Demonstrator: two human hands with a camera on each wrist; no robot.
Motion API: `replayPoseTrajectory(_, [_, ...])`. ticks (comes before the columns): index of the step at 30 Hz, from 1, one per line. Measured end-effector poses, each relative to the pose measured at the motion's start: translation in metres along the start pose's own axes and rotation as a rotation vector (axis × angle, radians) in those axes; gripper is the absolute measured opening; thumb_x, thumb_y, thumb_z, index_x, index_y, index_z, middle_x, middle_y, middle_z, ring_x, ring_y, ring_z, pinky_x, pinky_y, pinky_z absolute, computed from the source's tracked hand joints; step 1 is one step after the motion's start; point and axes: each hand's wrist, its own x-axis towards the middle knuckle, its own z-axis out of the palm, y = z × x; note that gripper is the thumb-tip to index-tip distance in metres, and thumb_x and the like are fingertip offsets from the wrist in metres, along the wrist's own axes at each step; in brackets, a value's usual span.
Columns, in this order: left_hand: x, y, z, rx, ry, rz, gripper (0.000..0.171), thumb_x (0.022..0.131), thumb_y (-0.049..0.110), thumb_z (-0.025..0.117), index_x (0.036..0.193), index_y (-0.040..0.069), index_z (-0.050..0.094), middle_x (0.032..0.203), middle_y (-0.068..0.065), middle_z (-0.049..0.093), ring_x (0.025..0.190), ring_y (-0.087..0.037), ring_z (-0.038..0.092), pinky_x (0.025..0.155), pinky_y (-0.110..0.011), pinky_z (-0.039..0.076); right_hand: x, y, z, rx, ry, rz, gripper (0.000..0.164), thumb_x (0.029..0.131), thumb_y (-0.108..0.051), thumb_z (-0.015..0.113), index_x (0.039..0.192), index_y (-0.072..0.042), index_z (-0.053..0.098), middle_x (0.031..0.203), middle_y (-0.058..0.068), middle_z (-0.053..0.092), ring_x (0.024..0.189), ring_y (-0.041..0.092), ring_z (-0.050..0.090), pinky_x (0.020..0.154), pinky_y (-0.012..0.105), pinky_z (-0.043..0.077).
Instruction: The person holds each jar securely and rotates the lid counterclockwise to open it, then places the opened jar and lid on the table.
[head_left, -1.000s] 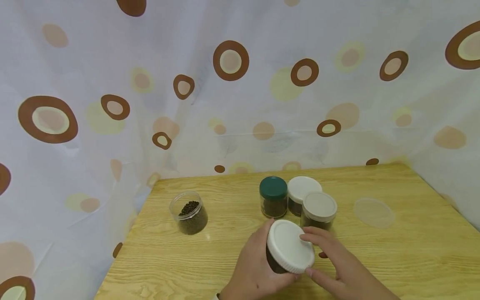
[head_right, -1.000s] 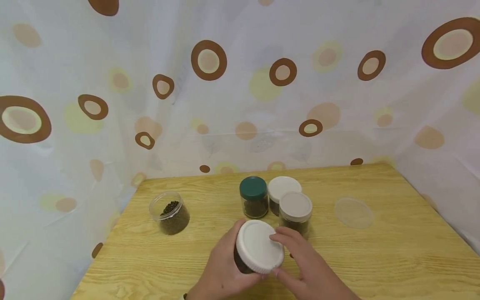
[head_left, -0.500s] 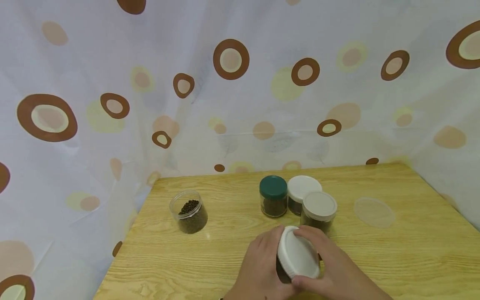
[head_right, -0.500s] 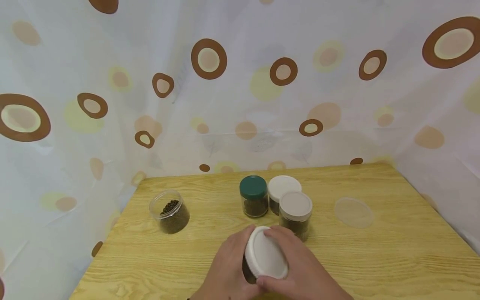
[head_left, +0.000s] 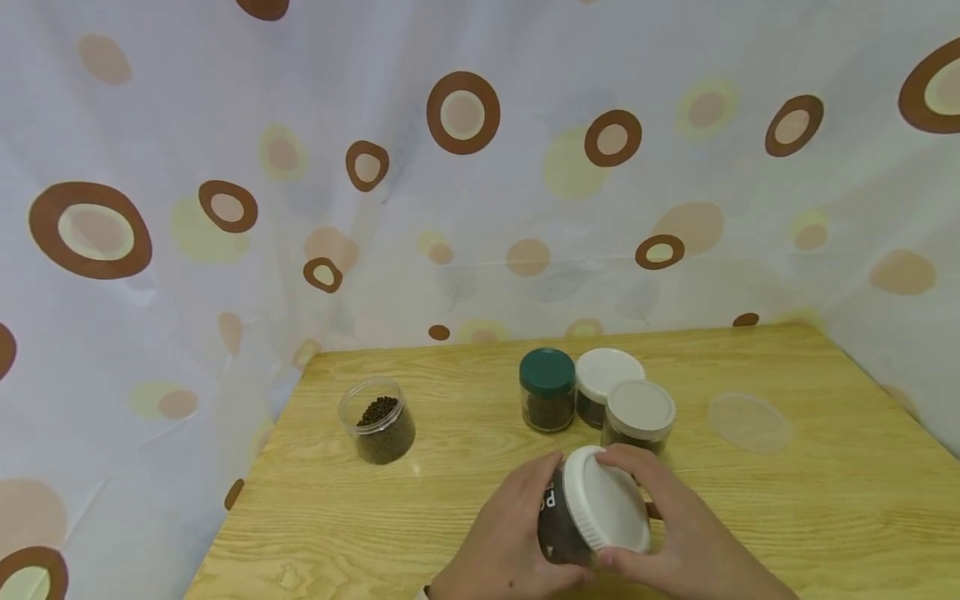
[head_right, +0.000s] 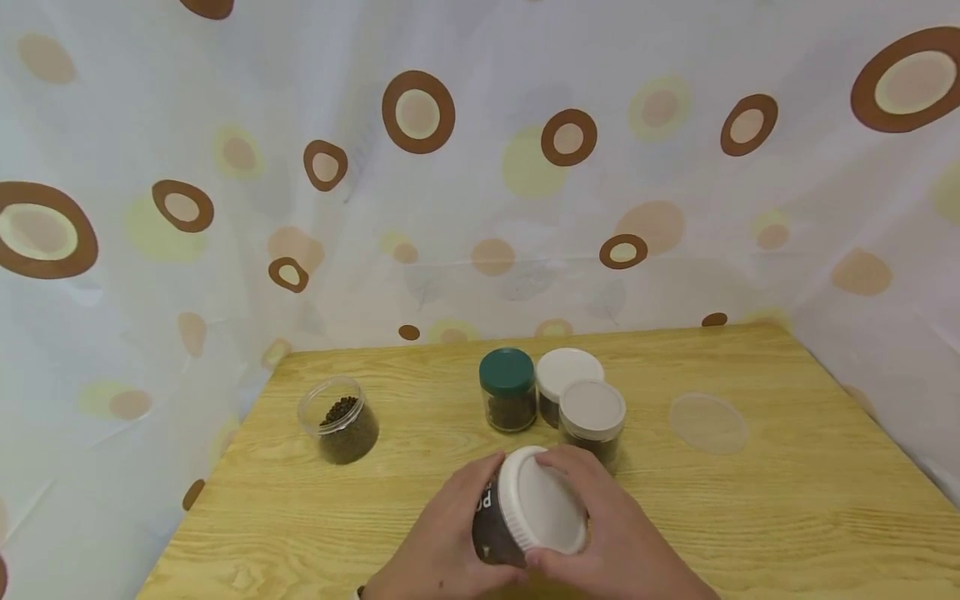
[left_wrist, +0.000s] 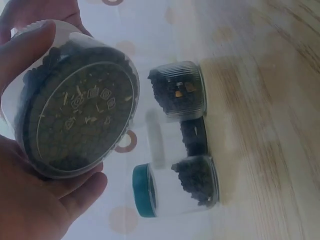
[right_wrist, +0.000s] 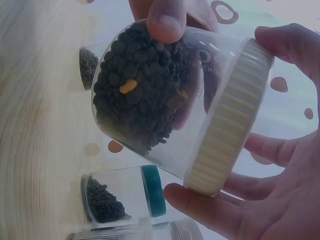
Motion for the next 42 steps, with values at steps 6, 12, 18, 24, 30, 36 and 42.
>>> replayPoseTrajectory(6, [-0.0019, 0.004, 0.0016, 0.007, 0.033, -0.026, 0.105, 0.07, 0.056, 0.084, 0.154, 0.028, 0.027, 0.146, 0.006, 0.048, 0.128, -0.013, 0.053, 0.099, -0.035, 0.054, -0.0014, 0.0003, -0.0011, -0.024, -0.027, 0.025, 0.081, 0.08, -0.027, 0.082, 0.147, -0.032, 0.037, 0.147, 0.0, 0.044, 0.115, 0.002, 0.048, 0.073, 0.025, 0.05])
replayPoseTrajectory(12, [-0.0026, 0.005, 0.0038, 0.119, 0.103, 0.029, 0.107, 0.069, 0.057, 0.084, 0.153, 0.016, 0.032, 0.144, -0.001, 0.05, 0.129, -0.018, 0.054, 0.101, -0.037, 0.053, 0.001, -0.0029, -0.0017, -0.028, -0.082, 0.221, 0.074, 0.086, -0.043, 0.075, 0.148, -0.029, 0.037, 0.143, 0.004, 0.05, 0.11, 0.013, 0.055, 0.072, 0.023, 0.052])
replayPoseTrajectory(18, [-0.0033, 0.0046, 0.004, 0.12, 0.093, 0.02, 0.106, 0.068, 0.056, 0.085, 0.151, 0.012, 0.035, 0.141, -0.004, 0.052, 0.126, -0.018, 0.055, 0.1, -0.036, 0.053, 0.0032, -0.0086, 0.0003, -0.095, -0.039, 0.249, 0.075, 0.08, -0.052, 0.078, 0.143, -0.03, 0.043, 0.135, -0.001, 0.057, 0.105, 0.015, 0.058, 0.069, 0.023, 0.05])
replayPoseTrajectory(24, [-0.0015, 0.0034, 0.0028, 0.043, 0.077, 0.0, 0.103, 0.066, 0.053, 0.087, 0.148, 0.015, 0.039, 0.136, 0.003, 0.052, 0.117, -0.009, 0.057, 0.096, -0.029, 0.054, 0.0031, -0.0085, 0.0025, -0.108, -0.01, 0.168, 0.069, 0.078, -0.048, 0.08, 0.138, -0.032, 0.049, 0.135, -0.003, 0.059, 0.1, 0.006, 0.057, 0.07, 0.021, 0.05])
replayPoseTrajectory(30, [-0.001, 0.0006, 0.0043, 0.056, 0.121, 0.049, 0.101, 0.065, 0.05, 0.088, 0.147, 0.018, 0.039, 0.134, 0.003, 0.054, 0.116, -0.01, 0.057, 0.094, -0.029, 0.055, 0.0029, -0.0062, 0.0032, -0.085, -0.02, 0.144, 0.072, 0.079, -0.046, 0.08, 0.141, -0.036, 0.046, 0.138, -0.002, 0.058, 0.102, 0.007, 0.057, 0.07, 0.021, 0.05])
replayPoseTrajectory(36, [-0.0017, 0.0, 0.0051, 0.065, 0.147, 0.082, 0.102, 0.064, 0.05, 0.089, 0.146, 0.019, 0.038, 0.129, 0.006, 0.057, 0.115, -0.009, 0.057, 0.096, -0.03, 0.053, 0.0014, -0.0031, 0.0031, -0.071, -0.016, 0.057, 0.075, 0.08, -0.036, 0.081, 0.145, -0.035, 0.044, 0.139, 0.001, 0.058, 0.105, 0.002, 0.055, 0.071, 0.022, 0.051])
replayPoseTrajectory(42, [-0.0024, 0.0021, 0.0046, 0.089, 0.168, 0.105, 0.101, 0.063, 0.05, 0.089, 0.145, 0.022, 0.039, 0.128, 0.009, 0.057, 0.112, -0.009, 0.056, 0.093, -0.028, 0.053, -0.0011, 0.0005, 0.0025, -0.018, -0.036, 0.021, 0.08, 0.081, -0.028, 0.081, 0.149, -0.035, 0.039, 0.142, 0.002, 0.055, 0.114, 0.0, 0.054, 0.078, 0.024, 0.053])
